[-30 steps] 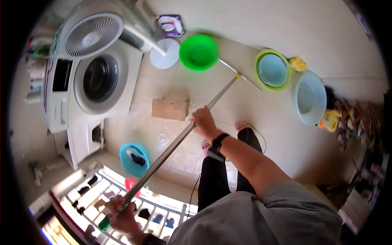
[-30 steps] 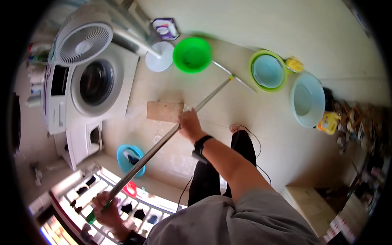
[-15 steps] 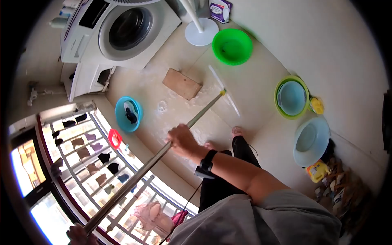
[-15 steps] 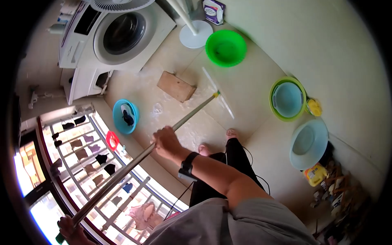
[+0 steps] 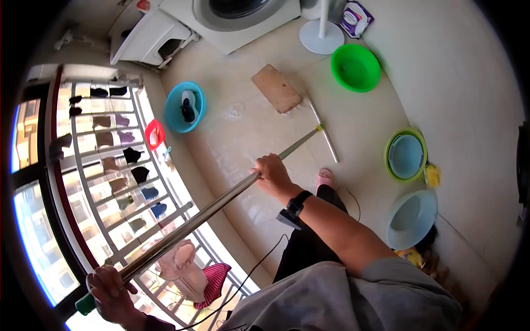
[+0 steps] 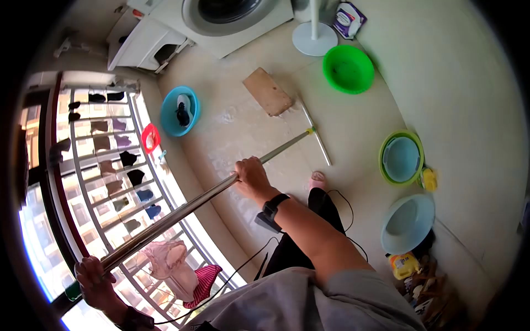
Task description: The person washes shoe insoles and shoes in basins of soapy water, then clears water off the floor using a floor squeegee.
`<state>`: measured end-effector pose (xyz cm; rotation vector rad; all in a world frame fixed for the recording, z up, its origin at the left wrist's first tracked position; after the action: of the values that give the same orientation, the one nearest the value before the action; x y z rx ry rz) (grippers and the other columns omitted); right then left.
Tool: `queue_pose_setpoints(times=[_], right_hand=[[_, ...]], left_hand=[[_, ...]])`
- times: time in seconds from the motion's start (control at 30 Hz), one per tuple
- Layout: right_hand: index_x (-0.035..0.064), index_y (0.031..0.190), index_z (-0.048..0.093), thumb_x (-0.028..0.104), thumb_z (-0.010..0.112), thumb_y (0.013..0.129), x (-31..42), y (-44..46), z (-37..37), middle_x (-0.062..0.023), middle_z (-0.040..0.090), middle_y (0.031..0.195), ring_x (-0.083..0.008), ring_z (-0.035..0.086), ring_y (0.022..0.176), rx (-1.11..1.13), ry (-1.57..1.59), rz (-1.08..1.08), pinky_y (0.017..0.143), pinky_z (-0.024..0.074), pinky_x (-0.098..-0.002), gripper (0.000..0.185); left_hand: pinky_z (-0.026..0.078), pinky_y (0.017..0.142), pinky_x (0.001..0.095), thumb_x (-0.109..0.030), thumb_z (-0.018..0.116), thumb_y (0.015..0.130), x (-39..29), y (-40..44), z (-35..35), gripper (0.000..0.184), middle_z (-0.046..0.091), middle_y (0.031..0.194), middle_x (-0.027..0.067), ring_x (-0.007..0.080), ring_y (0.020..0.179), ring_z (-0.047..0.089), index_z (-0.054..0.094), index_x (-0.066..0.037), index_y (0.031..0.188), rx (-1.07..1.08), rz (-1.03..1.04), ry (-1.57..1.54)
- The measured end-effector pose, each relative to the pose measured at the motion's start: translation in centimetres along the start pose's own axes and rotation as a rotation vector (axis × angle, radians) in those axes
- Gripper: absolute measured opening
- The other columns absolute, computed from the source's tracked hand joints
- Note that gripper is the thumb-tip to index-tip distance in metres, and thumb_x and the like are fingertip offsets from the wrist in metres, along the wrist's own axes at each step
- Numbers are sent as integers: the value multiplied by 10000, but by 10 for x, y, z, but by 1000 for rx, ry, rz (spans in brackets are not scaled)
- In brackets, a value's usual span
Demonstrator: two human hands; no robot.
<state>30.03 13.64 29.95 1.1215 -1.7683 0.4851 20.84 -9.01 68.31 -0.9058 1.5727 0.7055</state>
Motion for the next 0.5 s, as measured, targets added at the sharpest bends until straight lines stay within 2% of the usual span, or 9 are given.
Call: queue_pose_setpoints(times=[0.1,0.17,0.23,0.3,0.33,0.37,0.5], right_hand=[[58,612,456,162,641,748,20,-27,6,-130,517,600,-330,513,625,58,-59,-70,640,389,-424,251],[68,652,541,208,623,762,35,-46,21,-116,569,648,-307,552,665,299,-134,-45,686,404,-409,196],[84,652,547,243,611,756,52,-70,44,-106,588,666,-296,570,677,444,-118,-113,674,407,-403,201],[71,614,518,274,608,771,79,-93,65,-117,569,620,-323,564,630,469,-103,-203,650,420,-424,272],[70,621,526,285,596,776,92,-103,79,-116,574,628,-321,569,643,537,-79,-229,659,422,-426,275],[68,628,534,297,585,781,106,-114,93,-116,580,636,-318,574,655,606,-57,-251,668,425,-428,280],[78,662,547,250,596,745,154,-165,165,-105,583,679,-311,577,708,882,30,-350,675,424,-440,197]], left_hand=[[398,301,215,-359,502,905,1,-33,-32,360,380,630,30,142,660,422,367,-94,702,-84,-11,-36],[403,314,212,-359,490,911,4,-65,-57,361,382,630,30,141,659,426,366,-92,703,-158,-30,-34],[409,328,208,-359,478,917,4,-102,-80,361,384,629,31,139,658,430,366,-90,703,-223,-49,-34],[321,626,267,-291,398,961,3,-144,-102,303,309,630,11,147,632,316,372,-99,728,-330,-19,-264],[323,622,267,-291,384,966,2,-171,-120,305,317,636,14,141,640,334,364,-101,728,-406,-65,-303],[367,567,257,-292,361,974,-1,-193,-135,311,327,647,16,130,663,365,349,-103,728,-435,-1,-202],[447,552,319,-230,458,918,-22,-260,-138,277,411,657,52,161,655,414,412,-84,687,-748,-10,-83]])
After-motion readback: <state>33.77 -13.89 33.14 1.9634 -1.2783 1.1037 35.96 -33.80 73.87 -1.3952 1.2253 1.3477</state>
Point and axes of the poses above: each hand's wrist, its own y-axis towards the middle knuckle, its own z-axis out of the palm, x = y × z, the point moved 4 cm from there along y, towards the middle knuckle
